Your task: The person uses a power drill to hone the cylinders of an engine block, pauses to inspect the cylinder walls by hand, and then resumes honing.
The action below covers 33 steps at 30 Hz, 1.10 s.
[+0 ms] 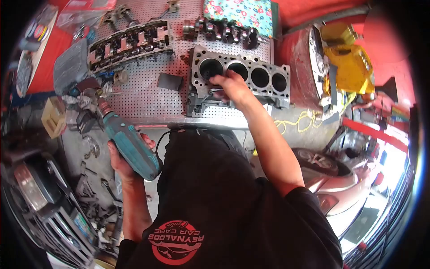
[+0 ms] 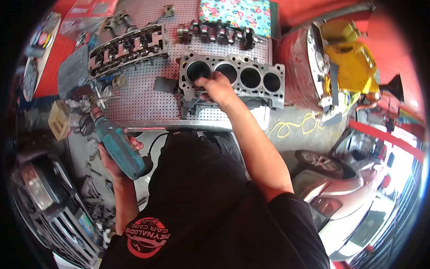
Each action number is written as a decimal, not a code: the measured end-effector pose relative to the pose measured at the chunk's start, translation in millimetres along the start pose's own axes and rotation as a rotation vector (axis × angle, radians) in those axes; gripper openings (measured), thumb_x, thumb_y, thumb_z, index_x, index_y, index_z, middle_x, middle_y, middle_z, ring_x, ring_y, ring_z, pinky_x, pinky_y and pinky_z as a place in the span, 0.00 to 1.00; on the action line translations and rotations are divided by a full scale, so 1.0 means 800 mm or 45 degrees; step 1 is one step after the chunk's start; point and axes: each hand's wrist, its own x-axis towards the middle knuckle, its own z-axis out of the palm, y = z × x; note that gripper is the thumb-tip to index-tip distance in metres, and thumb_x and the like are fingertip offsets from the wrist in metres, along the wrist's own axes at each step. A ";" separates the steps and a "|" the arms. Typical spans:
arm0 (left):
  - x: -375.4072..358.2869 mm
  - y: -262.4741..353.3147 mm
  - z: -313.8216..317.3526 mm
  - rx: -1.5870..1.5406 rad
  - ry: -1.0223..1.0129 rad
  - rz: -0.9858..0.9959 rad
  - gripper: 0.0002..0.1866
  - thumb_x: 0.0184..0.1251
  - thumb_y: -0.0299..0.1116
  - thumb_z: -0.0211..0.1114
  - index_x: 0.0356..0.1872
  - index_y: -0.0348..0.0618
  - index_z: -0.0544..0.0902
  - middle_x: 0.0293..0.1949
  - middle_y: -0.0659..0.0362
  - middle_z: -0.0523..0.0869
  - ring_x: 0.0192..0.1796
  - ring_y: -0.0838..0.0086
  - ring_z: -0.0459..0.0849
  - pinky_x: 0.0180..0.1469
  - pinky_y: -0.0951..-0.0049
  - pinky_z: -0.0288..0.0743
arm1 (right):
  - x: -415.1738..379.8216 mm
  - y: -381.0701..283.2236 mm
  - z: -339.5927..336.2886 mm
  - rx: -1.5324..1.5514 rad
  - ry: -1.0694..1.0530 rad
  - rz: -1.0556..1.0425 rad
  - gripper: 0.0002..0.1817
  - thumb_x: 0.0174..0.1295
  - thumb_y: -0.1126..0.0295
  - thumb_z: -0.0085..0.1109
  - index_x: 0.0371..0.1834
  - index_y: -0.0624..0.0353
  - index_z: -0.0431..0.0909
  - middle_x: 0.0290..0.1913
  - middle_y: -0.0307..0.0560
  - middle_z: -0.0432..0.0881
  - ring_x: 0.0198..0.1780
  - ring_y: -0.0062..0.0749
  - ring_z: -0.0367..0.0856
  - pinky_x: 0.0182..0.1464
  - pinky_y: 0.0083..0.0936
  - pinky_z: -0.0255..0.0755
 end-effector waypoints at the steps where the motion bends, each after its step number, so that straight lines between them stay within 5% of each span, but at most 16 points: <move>1: 0.009 0.009 -0.002 0.030 -0.002 -0.029 0.50 0.73 0.76 0.43 0.65 0.29 0.74 0.39 0.44 0.85 0.40 0.55 0.85 0.50 0.50 0.77 | 0.006 -0.002 0.006 0.103 0.013 0.024 0.34 0.62 0.61 0.70 0.68 0.65 0.68 0.45 0.46 0.87 0.31 0.27 0.87 0.24 0.23 0.69; 4: 0.040 0.029 -0.008 0.029 -0.100 -0.106 0.51 0.73 0.77 0.41 0.68 0.29 0.73 0.41 0.44 0.85 0.42 0.55 0.84 0.53 0.49 0.76 | 0.009 -0.003 0.010 0.145 0.070 -0.001 0.37 0.62 0.61 0.71 0.71 0.66 0.67 0.46 0.48 0.87 0.29 0.27 0.85 0.25 0.24 0.70; 5: 0.046 0.032 -0.009 0.046 -0.082 -0.141 0.52 0.73 0.77 0.41 0.68 0.29 0.73 0.41 0.45 0.85 0.42 0.55 0.84 0.53 0.49 0.76 | 0.016 0.002 0.009 0.207 0.088 -0.046 0.27 0.62 0.64 0.69 0.60 0.67 0.73 0.41 0.49 0.87 0.25 0.28 0.84 0.22 0.25 0.70; 9: 0.066 0.046 -0.007 0.085 -0.149 -0.218 0.52 0.73 0.77 0.42 0.69 0.31 0.72 0.43 0.45 0.85 0.44 0.56 0.84 0.58 0.48 0.73 | -0.004 0.002 0.043 0.461 0.350 -0.238 0.37 0.60 0.68 0.68 0.71 0.73 0.65 0.42 0.53 0.86 0.24 0.28 0.83 0.24 0.27 0.76; 11: 0.072 0.047 0.004 0.102 -0.240 -0.249 0.52 0.73 0.77 0.42 0.70 0.31 0.71 0.44 0.46 0.85 0.46 0.56 0.83 0.59 0.48 0.73 | -0.006 -0.001 0.060 0.542 0.378 -0.230 0.40 0.58 0.68 0.69 0.72 0.74 0.63 0.47 0.57 0.85 0.33 0.35 0.87 0.36 0.32 0.82; 13: 0.076 0.047 0.010 0.095 -0.313 -0.279 0.51 0.72 0.77 0.44 0.70 0.32 0.72 0.46 0.45 0.85 0.49 0.55 0.83 0.58 0.48 0.72 | 0.045 0.019 0.073 0.528 0.594 -0.338 0.39 0.55 0.67 0.71 0.70 0.71 0.68 0.66 0.69 0.73 0.58 0.51 0.83 0.62 0.34 0.76; 16: 0.075 0.050 0.023 0.149 -0.320 -0.314 0.51 0.71 0.77 0.47 0.71 0.33 0.70 0.48 0.45 0.85 0.51 0.55 0.83 0.59 0.48 0.72 | 0.046 -0.003 0.080 0.406 0.818 -0.392 0.32 0.54 0.65 0.71 0.64 0.64 0.75 0.82 0.80 0.47 0.75 0.62 0.70 0.75 0.35 0.66; 17: 0.073 0.053 0.026 0.180 -0.301 -0.318 0.51 0.71 0.77 0.47 0.71 0.33 0.70 0.48 0.44 0.85 0.51 0.55 0.83 0.59 0.47 0.72 | 0.041 -0.009 0.087 0.332 0.851 -0.368 0.33 0.56 0.65 0.71 0.66 0.61 0.74 0.82 0.82 0.43 0.77 0.64 0.67 0.76 0.37 0.66; 19: 0.072 0.062 0.026 0.178 -0.382 -0.326 0.52 0.71 0.77 0.46 0.72 0.34 0.68 0.50 0.43 0.82 0.52 0.55 0.80 0.64 0.46 0.68 | 0.021 -0.027 0.102 0.445 0.869 -0.340 0.31 0.55 0.65 0.69 0.63 0.63 0.76 0.79 0.85 0.52 0.80 0.67 0.61 0.77 0.40 0.63; 20: 0.068 0.067 0.025 0.177 -0.414 -0.332 0.52 0.72 0.77 0.45 0.73 0.34 0.67 0.52 0.43 0.81 0.53 0.55 0.79 0.67 0.46 0.66 | 0.017 -0.026 0.104 0.437 0.821 -0.344 0.32 0.55 0.65 0.70 0.65 0.60 0.74 0.80 0.88 0.44 0.82 0.70 0.55 0.77 0.42 0.63; 27: 0.055 0.085 0.055 0.487 -0.364 -0.260 0.50 0.70 0.77 0.50 0.70 0.34 0.69 0.45 0.45 0.84 0.48 0.56 0.82 0.57 0.50 0.71 | -0.001 -0.025 0.092 0.514 0.698 -0.302 0.36 0.57 0.64 0.71 0.68 0.63 0.69 0.80 0.87 0.42 0.79 0.73 0.59 0.77 0.42 0.64; 33: 0.058 0.075 0.097 0.520 -0.303 -0.253 0.50 0.71 0.77 0.47 0.70 0.33 0.68 0.44 0.43 0.84 0.46 0.55 0.81 0.57 0.49 0.71 | 0.019 -0.036 0.059 0.422 0.468 -0.155 0.37 0.64 0.54 0.66 0.69 0.68 0.68 0.79 0.83 0.51 0.78 0.71 0.63 0.76 0.44 0.65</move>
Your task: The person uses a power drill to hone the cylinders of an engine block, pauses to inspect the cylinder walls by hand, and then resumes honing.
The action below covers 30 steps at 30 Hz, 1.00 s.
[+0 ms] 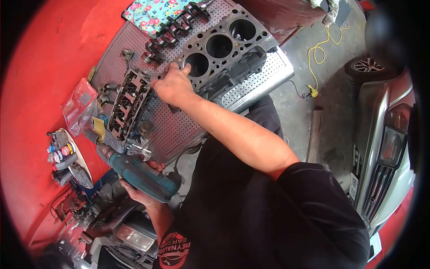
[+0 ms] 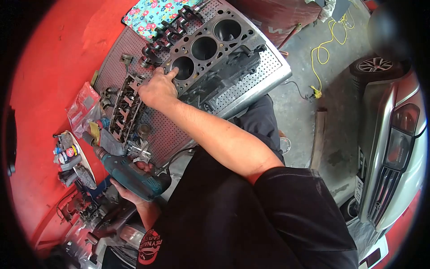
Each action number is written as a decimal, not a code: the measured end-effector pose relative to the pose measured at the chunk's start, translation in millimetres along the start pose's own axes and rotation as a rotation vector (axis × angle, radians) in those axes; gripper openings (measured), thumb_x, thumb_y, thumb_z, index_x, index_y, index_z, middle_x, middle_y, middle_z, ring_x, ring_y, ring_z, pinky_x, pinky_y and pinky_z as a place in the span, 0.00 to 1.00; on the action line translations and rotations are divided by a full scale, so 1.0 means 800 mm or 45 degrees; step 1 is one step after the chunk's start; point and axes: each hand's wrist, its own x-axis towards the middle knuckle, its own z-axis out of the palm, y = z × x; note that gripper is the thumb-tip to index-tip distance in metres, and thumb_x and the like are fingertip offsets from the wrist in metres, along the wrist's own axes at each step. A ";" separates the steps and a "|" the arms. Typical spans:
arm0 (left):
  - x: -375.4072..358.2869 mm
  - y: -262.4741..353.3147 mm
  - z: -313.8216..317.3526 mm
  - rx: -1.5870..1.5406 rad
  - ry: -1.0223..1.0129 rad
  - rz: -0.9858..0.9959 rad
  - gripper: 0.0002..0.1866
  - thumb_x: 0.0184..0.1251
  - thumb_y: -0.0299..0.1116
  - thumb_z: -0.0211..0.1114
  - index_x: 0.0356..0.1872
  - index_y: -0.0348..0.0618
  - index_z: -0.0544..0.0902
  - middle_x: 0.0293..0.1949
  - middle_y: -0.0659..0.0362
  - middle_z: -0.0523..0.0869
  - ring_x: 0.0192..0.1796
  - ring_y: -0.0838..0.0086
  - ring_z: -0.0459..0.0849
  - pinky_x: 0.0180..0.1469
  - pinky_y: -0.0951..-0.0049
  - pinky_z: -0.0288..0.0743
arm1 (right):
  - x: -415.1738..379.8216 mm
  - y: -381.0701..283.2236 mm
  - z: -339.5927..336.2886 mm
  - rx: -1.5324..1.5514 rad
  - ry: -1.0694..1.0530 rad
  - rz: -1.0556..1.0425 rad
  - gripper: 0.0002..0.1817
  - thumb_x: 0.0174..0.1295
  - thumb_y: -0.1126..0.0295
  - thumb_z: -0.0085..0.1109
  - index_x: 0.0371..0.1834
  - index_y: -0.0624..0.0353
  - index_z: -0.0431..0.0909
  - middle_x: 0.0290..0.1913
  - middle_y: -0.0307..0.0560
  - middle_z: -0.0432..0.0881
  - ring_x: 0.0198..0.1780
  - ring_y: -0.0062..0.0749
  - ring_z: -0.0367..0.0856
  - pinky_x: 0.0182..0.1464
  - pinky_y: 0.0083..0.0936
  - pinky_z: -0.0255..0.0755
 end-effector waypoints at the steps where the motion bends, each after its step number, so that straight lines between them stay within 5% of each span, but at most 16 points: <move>1: 0.002 0.000 0.005 -0.003 0.003 -0.004 0.50 0.71 0.76 0.47 0.70 0.33 0.68 0.44 0.43 0.84 0.46 0.54 0.81 0.57 0.49 0.71 | -0.004 -0.004 -0.004 -0.092 -0.006 -0.027 0.38 0.65 0.52 0.65 0.68 0.70 0.68 0.75 0.79 0.62 0.77 0.67 0.67 0.75 0.44 0.66; 7: 0.019 -0.007 0.004 -0.054 -0.085 -0.025 0.50 0.72 0.77 0.46 0.71 0.34 0.69 0.47 0.43 0.84 0.50 0.54 0.82 0.62 0.46 0.73 | -0.013 -0.009 -0.024 -0.169 -0.072 -0.056 0.36 0.62 0.57 0.69 0.67 0.70 0.71 0.59 0.71 0.80 0.65 0.58 0.81 0.65 0.41 0.77; 11: 0.023 -0.014 0.000 -0.059 -0.115 0.048 0.50 0.72 0.76 0.46 0.71 0.34 0.68 0.49 0.44 0.84 0.52 0.55 0.81 0.63 0.46 0.73 | 0.003 0.003 -0.036 -0.085 -0.064 -0.057 0.29 0.58 0.62 0.71 0.59 0.68 0.76 0.50 0.61 0.85 0.42 0.42 0.89 0.42 0.36 0.84; 14: 0.023 -0.027 -0.004 -0.230 -0.085 0.106 0.50 0.73 0.76 0.46 0.71 0.33 0.69 0.49 0.44 0.84 0.52 0.54 0.82 0.61 0.46 0.73 | 0.008 -0.001 -0.057 -0.013 -0.419 0.200 0.22 0.62 0.65 0.68 0.58 0.60 0.77 0.51 0.48 0.87 0.43 0.32 0.88 0.34 0.31 0.81; 20: 0.014 -0.065 -0.014 -0.395 0.162 0.159 0.52 0.71 0.77 0.46 0.70 0.31 0.71 0.46 0.44 0.85 0.48 0.55 0.82 0.58 0.49 0.73 | -0.004 -0.031 -0.066 -0.153 -0.567 0.227 0.24 0.63 0.64 0.67 0.61 0.58 0.76 0.53 0.45 0.85 0.48 0.35 0.90 0.35 0.27 0.79; 21: 0.013 -0.070 -0.016 -0.431 0.139 0.185 0.52 0.71 0.77 0.46 0.70 0.31 0.71 0.46 0.44 0.85 0.47 0.55 0.83 0.58 0.49 0.73 | -0.010 -0.032 -0.067 -0.132 -0.551 0.194 0.14 0.65 0.65 0.63 0.51 0.56 0.79 0.49 0.44 0.86 0.46 0.35 0.88 0.35 0.30 0.80; 26: -0.002 -0.082 -0.029 -0.387 0.326 0.194 0.53 0.67 0.79 0.50 0.67 0.32 0.73 0.43 0.44 0.86 0.44 0.55 0.85 0.51 0.56 0.78 | 0.004 -0.040 -0.097 0.019 -0.639 0.262 0.23 0.66 0.63 0.65 0.61 0.60 0.75 0.57 0.46 0.81 0.56 0.46 0.88 0.40 0.31 0.77; 30: -0.017 -0.086 -0.042 -0.444 0.398 0.255 0.53 0.69 0.77 0.52 0.68 0.28 0.73 0.40 0.43 0.85 0.46 0.56 0.85 0.54 0.52 0.79 | 0.035 -0.063 -0.138 -0.140 -0.548 0.200 0.21 0.69 0.67 0.61 0.63 0.59 0.76 0.54 0.47 0.83 0.51 0.47 0.89 0.39 0.31 0.76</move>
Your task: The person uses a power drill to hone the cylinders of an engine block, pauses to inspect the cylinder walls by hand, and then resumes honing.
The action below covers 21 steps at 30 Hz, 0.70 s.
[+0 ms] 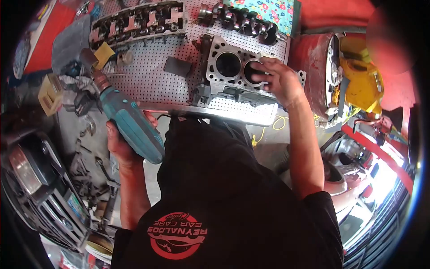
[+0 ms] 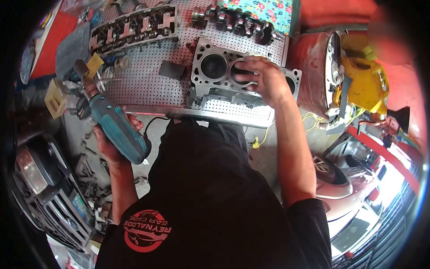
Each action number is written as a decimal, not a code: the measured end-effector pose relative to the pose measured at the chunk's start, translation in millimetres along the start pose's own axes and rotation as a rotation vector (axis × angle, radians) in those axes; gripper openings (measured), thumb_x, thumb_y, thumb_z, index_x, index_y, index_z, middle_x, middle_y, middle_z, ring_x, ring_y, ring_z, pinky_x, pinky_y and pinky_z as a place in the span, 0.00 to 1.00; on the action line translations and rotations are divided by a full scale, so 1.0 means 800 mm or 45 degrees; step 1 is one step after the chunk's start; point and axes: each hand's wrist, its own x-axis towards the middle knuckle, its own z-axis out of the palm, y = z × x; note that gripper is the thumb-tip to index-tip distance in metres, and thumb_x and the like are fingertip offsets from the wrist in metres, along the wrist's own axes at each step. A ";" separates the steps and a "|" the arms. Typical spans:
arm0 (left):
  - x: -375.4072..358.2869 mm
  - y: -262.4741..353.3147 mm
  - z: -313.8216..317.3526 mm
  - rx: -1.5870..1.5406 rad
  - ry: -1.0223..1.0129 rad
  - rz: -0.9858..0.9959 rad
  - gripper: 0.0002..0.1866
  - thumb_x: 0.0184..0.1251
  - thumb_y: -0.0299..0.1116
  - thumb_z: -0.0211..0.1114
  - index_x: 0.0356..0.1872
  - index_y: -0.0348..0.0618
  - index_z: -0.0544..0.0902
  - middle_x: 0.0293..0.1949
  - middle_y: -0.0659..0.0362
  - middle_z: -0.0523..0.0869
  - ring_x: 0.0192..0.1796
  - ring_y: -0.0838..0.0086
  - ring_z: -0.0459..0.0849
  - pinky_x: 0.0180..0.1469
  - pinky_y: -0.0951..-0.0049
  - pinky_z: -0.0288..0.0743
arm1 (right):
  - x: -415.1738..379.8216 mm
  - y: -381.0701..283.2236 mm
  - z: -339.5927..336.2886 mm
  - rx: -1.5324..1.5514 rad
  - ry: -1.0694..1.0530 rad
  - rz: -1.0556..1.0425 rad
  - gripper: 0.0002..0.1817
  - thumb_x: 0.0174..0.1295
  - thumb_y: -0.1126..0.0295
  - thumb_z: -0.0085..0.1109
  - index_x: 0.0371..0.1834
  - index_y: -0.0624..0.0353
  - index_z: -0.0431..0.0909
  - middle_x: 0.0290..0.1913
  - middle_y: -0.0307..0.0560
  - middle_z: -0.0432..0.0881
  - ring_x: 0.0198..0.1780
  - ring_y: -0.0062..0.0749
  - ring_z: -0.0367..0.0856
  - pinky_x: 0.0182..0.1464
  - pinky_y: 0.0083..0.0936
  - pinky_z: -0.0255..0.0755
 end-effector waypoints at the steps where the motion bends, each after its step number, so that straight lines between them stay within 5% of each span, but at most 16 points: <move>1: -0.002 0.001 -0.012 -0.047 -0.070 0.010 0.51 0.69 0.75 0.54 0.69 0.29 0.72 0.45 0.44 0.85 0.46 0.55 0.86 0.53 0.51 0.81 | 0.001 0.002 -0.006 -0.787 0.059 -0.181 0.22 0.68 0.67 0.60 0.66 0.55 0.76 0.53 0.48 0.84 0.50 0.46 0.89 0.40 0.31 0.77; 3: -0.007 0.004 -0.017 -0.060 -0.051 0.055 0.50 0.71 0.74 0.54 0.70 0.30 0.71 0.50 0.45 0.84 0.46 0.55 0.86 0.53 0.50 0.81 | 0.002 0.017 -0.020 -2.345 0.165 -0.571 0.26 0.68 0.69 0.59 0.70 0.48 0.75 0.51 0.50 0.85 0.49 0.44 0.89 0.42 0.33 0.79; 5: -0.008 0.004 -0.025 -0.091 -0.047 0.090 0.48 0.73 0.71 0.54 0.71 0.32 0.69 0.59 0.47 0.81 0.47 0.54 0.86 0.53 0.48 0.81 | 0.005 0.028 -0.033 -2.771 -0.012 -0.680 0.32 0.65 0.71 0.57 0.75 0.39 0.73 0.46 0.48 0.84 0.46 0.40 0.89 0.42 0.32 0.80; 6: -0.009 0.004 -0.024 -0.079 0.016 0.080 0.49 0.70 0.73 0.55 0.70 0.32 0.71 0.54 0.47 0.82 0.46 0.55 0.85 0.53 0.51 0.80 | 0.003 0.028 -0.032 -2.978 -0.107 -0.733 0.35 0.64 0.73 0.56 0.77 0.35 0.72 0.44 0.47 0.84 0.44 0.38 0.89 0.42 0.32 0.80; 7: -0.010 0.006 -0.022 -0.067 0.078 0.069 0.50 0.68 0.75 0.55 0.69 0.33 0.73 0.49 0.46 0.84 0.46 0.56 0.85 0.52 0.53 0.78 | 0.004 0.026 -0.021 -3.151 -0.068 -0.465 0.36 0.62 0.73 0.55 0.78 0.35 0.71 0.46 0.47 0.84 0.44 0.38 0.88 0.44 0.34 0.81; 10: -0.014 0.002 -0.028 -0.085 0.134 0.072 0.51 0.66 0.76 0.57 0.67 0.33 0.74 0.45 0.47 0.85 0.45 0.57 0.84 0.52 0.56 0.77 | 0.012 0.016 -0.018 -3.217 -0.149 -0.472 0.36 0.62 0.73 0.55 0.77 0.36 0.72 0.45 0.47 0.84 0.44 0.38 0.88 0.45 0.35 0.80; 14: -0.018 -0.006 -0.034 -0.271 0.031 0.162 0.49 0.71 0.72 0.56 0.70 0.29 0.70 0.51 0.44 0.85 0.49 0.55 0.86 0.56 0.47 0.79 | -0.006 -0.008 -0.001 -2.830 -0.413 -0.194 0.37 0.62 0.72 0.57 0.79 0.51 0.66 0.37 0.51 0.86 0.41 0.40 0.88 0.43 0.36 0.79; 17: -0.022 -0.007 -0.032 -0.128 0.158 0.095 0.51 0.65 0.76 0.58 0.67 0.32 0.74 0.46 0.49 0.85 0.45 0.57 0.84 0.50 0.55 0.77 | -0.010 -0.008 -0.008 -2.189 -0.475 -0.068 0.38 0.63 0.72 0.58 0.80 0.59 0.62 0.33 0.49 0.86 0.33 0.37 0.85 0.37 0.36 0.77; 21: -0.028 -0.008 -0.045 -0.129 0.078 0.069 0.50 0.68 0.74 0.57 0.69 0.31 0.71 0.49 0.47 0.85 0.47 0.57 0.85 0.52 0.53 0.78 | -0.021 -0.014 0.017 -1.424 -0.439 0.311 0.37 0.66 0.71 0.59 0.79 0.62 0.59 0.31 0.44 0.82 0.29 0.28 0.77 0.34 0.29 0.72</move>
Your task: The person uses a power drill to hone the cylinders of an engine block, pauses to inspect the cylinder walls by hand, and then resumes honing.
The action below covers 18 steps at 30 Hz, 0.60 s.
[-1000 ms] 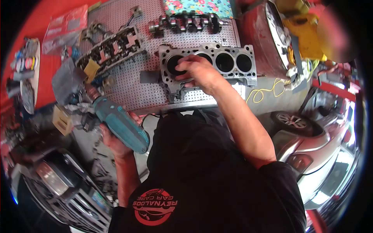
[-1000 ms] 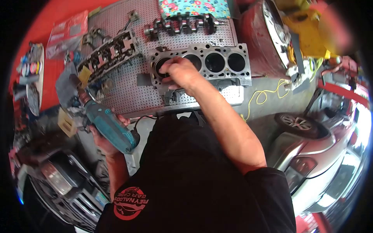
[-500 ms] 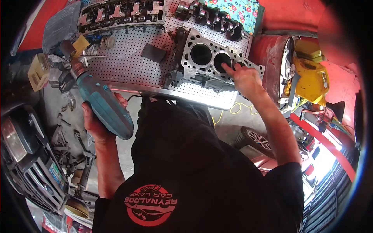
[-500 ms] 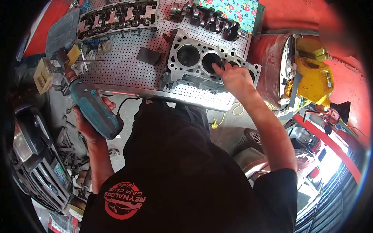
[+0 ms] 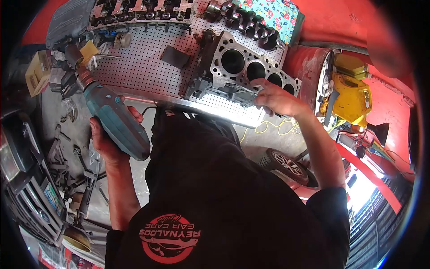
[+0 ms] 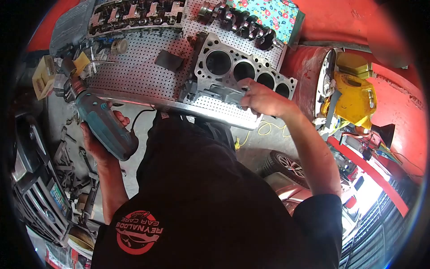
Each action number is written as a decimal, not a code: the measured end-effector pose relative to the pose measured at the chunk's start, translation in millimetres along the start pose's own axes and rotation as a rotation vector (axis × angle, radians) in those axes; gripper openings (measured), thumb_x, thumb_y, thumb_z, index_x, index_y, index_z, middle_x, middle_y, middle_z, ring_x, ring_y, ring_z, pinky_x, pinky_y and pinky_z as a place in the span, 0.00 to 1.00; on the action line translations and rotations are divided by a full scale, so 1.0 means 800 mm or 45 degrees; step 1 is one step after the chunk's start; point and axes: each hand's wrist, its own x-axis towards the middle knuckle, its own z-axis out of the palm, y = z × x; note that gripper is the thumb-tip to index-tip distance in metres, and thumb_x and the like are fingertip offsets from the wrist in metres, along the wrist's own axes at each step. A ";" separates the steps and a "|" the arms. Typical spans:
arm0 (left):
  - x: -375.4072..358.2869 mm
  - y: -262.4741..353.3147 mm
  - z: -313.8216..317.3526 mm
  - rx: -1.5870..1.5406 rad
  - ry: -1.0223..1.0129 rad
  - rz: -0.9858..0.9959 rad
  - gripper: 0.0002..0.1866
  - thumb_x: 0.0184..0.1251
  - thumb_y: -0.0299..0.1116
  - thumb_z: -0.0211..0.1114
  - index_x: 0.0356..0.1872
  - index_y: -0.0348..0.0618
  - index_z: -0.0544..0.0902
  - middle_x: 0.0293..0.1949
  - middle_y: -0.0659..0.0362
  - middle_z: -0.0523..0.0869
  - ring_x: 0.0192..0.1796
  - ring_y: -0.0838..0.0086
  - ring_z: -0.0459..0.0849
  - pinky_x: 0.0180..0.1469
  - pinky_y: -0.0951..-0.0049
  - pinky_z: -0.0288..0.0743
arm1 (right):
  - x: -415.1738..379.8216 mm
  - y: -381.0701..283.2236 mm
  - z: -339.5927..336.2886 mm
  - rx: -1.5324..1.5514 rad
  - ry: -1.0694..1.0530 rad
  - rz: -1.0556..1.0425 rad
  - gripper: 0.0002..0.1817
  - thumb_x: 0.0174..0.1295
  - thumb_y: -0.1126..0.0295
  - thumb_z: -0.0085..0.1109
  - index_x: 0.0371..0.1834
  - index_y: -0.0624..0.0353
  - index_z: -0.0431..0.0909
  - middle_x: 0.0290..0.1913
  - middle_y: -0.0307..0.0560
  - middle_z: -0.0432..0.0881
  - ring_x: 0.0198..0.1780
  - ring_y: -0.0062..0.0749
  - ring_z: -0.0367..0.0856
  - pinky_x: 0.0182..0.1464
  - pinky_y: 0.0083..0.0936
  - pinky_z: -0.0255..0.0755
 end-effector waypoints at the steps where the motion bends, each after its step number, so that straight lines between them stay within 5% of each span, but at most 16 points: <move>1: 0.000 -0.002 -0.008 -0.036 -0.025 0.013 0.50 0.69 0.73 0.57 0.70 0.30 0.70 0.50 0.46 0.84 0.48 0.56 0.85 0.54 0.50 0.78 | 0.003 0.001 0.008 0.119 0.053 0.000 0.36 0.67 0.70 0.60 0.78 0.63 0.60 0.32 0.43 0.81 0.29 0.25 0.76 0.33 0.27 0.71; 5: 0.000 -0.003 -0.003 -0.146 -0.014 0.103 0.47 0.73 0.70 0.55 0.72 0.32 0.68 0.58 0.46 0.81 0.50 0.55 0.85 0.54 0.47 0.80 | 0.033 0.008 0.035 1.118 0.257 0.018 0.37 0.65 0.71 0.64 0.76 0.59 0.59 0.36 0.45 0.82 0.29 0.24 0.74 0.33 0.27 0.71; 6: 0.000 -0.003 -0.005 -0.158 -0.039 0.105 0.47 0.74 0.70 0.55 0.72 0.33 0.67 0.59 0.46 0.81 0.50 0.55 0.85 0.54 0.46 0.81 | 0.055 0.024 0.039 1.322 0.219 -0.050 0.25 0.65 0.70 0.65 0.64 0.57 0.70 0.35 0.42 0.81 0.28 0.22 0.71 0.32 0.26 0.68; 8: 0.001 -0.004 -0.010 -0.176 -0.097 0.109 0.45 0.75 0.69 0.54 0.73 0.34 0.67 0.62 0.47 0.79 0.50 0.55 0.86 0.53 0.45 0.82 | 0.076 0.023 0.045 1.585 0.119 -0.205 0.15 0.65 0.69 0.65 0.53 0.54 0.74 0.36 0.42 0.82 0.28 0.22 0.69 0.33 0.24 0.65; 10: -0.001 0.002 0.005 -0.106 0.014 0.071 0.48 0.71 0.71 0.57 0.70 0.32 0.71 0.52 0.48 0.83 0.47 0.57 0.85 0.51 0.51 0.79 | 0.077 -0.005 0.058 1.731 0.147 -0.318 0.07 0.65 0.68 0.65 0.35 0.50 0.74 0.36 0.41 0.83 0.29 0.22 0.68 0.34 0.23 0.62; 18: 0.005 0.014 0.000 0.040 -0.044 -0.016 0.49 0.72 0.72 0.55 0.69 0.28 0.69 0.46 0.44 0.85 0.47 0.56 0.86 0.55 0.50 0.79 | 0.077 -0.029 0.091 1.965 0.394 -0.518 0.19 0.66 0.75 0.61 0.54 0.53 0.62 0.36 0.45 0.82 0.27 0.27 0.75 0.30 0.32 0.71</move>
